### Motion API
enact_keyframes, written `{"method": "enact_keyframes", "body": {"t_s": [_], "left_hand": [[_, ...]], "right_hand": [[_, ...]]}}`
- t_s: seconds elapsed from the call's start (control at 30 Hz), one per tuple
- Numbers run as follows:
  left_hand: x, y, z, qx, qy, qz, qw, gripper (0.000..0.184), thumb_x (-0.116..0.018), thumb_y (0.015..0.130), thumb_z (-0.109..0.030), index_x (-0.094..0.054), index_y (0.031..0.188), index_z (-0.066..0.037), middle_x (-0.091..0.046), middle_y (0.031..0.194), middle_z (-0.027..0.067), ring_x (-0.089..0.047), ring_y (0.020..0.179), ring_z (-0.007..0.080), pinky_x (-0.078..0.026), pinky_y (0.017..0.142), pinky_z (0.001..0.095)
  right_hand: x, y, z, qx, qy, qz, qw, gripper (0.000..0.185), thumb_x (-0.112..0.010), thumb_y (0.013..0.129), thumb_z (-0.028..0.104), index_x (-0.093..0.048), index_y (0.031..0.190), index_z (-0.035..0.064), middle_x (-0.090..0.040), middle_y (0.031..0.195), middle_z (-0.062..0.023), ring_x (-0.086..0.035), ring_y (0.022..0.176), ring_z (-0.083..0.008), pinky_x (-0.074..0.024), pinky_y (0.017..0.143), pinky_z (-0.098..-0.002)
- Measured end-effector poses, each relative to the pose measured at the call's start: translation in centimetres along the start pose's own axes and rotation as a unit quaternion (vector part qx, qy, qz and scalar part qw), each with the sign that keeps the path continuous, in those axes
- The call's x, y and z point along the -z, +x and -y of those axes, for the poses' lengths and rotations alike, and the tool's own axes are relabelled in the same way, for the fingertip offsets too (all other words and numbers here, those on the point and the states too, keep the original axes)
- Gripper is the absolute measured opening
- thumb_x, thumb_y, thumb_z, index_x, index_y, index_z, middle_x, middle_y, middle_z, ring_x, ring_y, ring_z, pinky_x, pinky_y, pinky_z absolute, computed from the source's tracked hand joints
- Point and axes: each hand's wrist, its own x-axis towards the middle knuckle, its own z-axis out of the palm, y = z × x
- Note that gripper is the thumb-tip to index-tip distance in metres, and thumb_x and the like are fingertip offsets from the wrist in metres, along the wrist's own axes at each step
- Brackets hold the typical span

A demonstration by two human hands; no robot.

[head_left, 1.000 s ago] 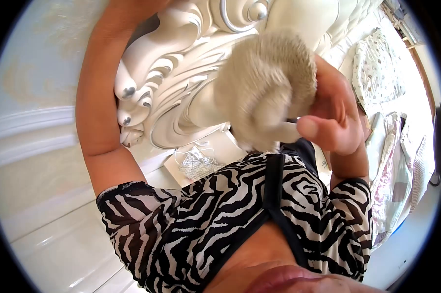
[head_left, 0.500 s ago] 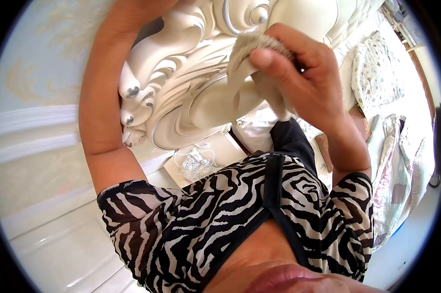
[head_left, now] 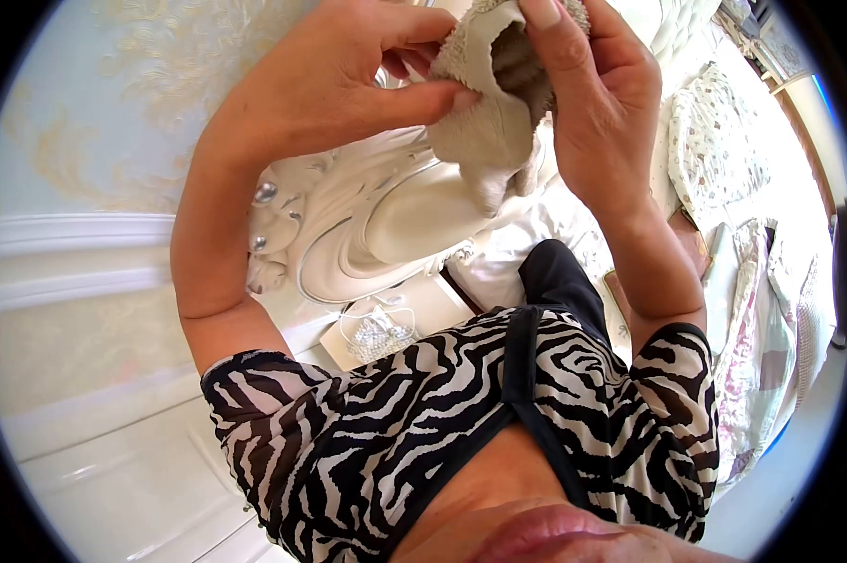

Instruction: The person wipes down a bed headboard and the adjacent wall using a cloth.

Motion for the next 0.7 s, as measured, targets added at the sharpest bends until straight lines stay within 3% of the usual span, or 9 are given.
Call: {"method": "enact_keyframes", "body": {"t_s": [0.07,0.17,0.27,0.37,0.43,0.5,0.53,0.67,0.7], "left_hand": [[-0.1,-0.1,0.8,0.019,-0.066,-0.009,0.998,0.028,-0.067,0.092,-0.008,-0.066,0.118,0.002,-0.071,0.093,0.0056,-0.063,0.087,0.011,-0.051,0.083,0.0278],[0.6,0.0,1.6,0.025,0.005,-0.048,0.999,0.024,-0.057,0.097,-0.005,-0.065,0.119,0.003,-0.071,0.095,0.0048,-0.062,0.088,0.0097,-0.051,0.08,0.0265],[-0.3,0.2,2.5,0.014,-0.155,-0.225,0.962,0.024,-0.057,0.097,-0.004,-0.066,0.117,0.004,-0.071,0.099,0.0049,-0.061,0.086,0.0104,-0.05,0.078,0.0261],[1.0,-0.1,1.5,0.059,-0.256,-0.124,0.957,0.02,-0.06,0.099,-0.013,-0.065,0.112,0.002,-0.067,0.095,0.002,-0.057,0.082,0.0046,-0.047,0.071,0.0205],[0.4,0.0,1.2,0.071,-0.286,-0.068,0.953,0.02,-0.061,0.099,-0.01,-0.064,0.114,0.002,-0.067,0.098,0.0025,-0.058,0.085,0.005,-0.048,0.075,0.0201],[0.1,0.3,0.5,0.084,-0.296,-0.04,0.951,0.02,-0.063,0.098,-0.01,-0.063,0.114,0.003,-0.067,0.096,0.0031,-0.059,0.083,0.0054,-0.049,0.074,0.0198],[0.1,0.3,0.1,0.092,-0.301,-0.025,0.949,0.02,-0.063,0.098,-0.01,-0.063,0.114,0.003,-0.067,0.095,0.0034,-0.059,0.083,0.0056,-0.049,0.074,0.0196],[0.4,1.3,2.1,0.008,-0.174,-0.207,0.963,0.013,-0.062,0.098,-0.009,-0.063,0.106,0.001,-0.064,0.079,0.0022,-0.059,0.065,0.0069,-0.05,0.061,0.0221],[0.6,1.5,2.3,0.018,-0.15,-0.265,0.953,0.01,-0.059,0.099,-0.009,-0.063,0.102,0.0,-0.06,0.071,-0.0005,-0.053,0.056,0.0048,-0.046,0.053,0.0209]], "right_hand": [[0.7,0.1,-0.2,0.009,-0.021,-0.008,1.0,0.027,-0.059,0.104,0.026,-0.058,0.091,0.0038,-0.056,0.08,0.0053,-0.045,0.071,-0.0008,-0.0375,0.06,-0.0187],[2.8,0.0,-1.0,-0.025,-0.022,0.008,0.999,0.028,-0.058,0.104,0.028,-0.056,0.09,0.0046,-0.052,0.078,0.0068,-0.043,0.071,-0.0012,-0.0362,0.061,-0.0184],[3.6,-0.6,-0.5,-0.07,-0.061,0.067,0.993,0.033,-0.061,0.102,0.037,-0.055,0.098,0.0046,-0.053,0.084,0.0046,-0.044,0.076,-0.0027,-0.0365,0.065,-0.0194],[2.9,-1.0,-0.2,-0.009,-0.07,0.15,0.986,0.056,-0.074,0.092,0.039,-0.045,0.123,0.0018,-0.056,0.096,-0.0038,-0.051,0.091,-0.009,-0.0442,0.077,-0.024],[2.6,-1.7,-0.3,0.027,-0.097,0.153,0.983,0.05,-0.074,0.092,0.032,-0.048,0.122,0.0016,-0.058,0.093,-0.0037,-0.053,0.088,-0.0087,-0.045,0.074,-0.0241],[1.0,-2.6,-0.9,0.034,-0.117,0.094,0.988,0.024,-0.069,0.096,0.02,-0.06,0.109,0.0024,-0.06,0.082,0.0009,-0.052,0.073,-0.0051,-0.044,0.063,-0.0224],[1.2,-2.6,-1.3,0.044,-0.123,0.084,0.988,0.021,-0.068,0.095,0.014,-0.062,0.111,0.0029,-0.063,0.084,-0.0002,-0.055,0.073,-0.0054,-0.0469,0.064,-0.0225],[1.8,-1.8,-2.4,-0.062,-0.062,0.052,0.995,0.026,-0.069,0.092,0.007,-0.061,0.116,0.0036,-0.067,0.084,-0.0021,-0.062,0.074,-0.0071,-0.0519,0.066,-0.0238],[1.2,-2.0,-2.8,-0.065,-0.056,0.032,0.996,0.028,-0.071,0.091,0.009,-0.06,0.117,0.0034,-0.065,0.08,-0.0037,-0.061,0.074,-0.0071,-0.0506,0.064,-0.0251]]}}
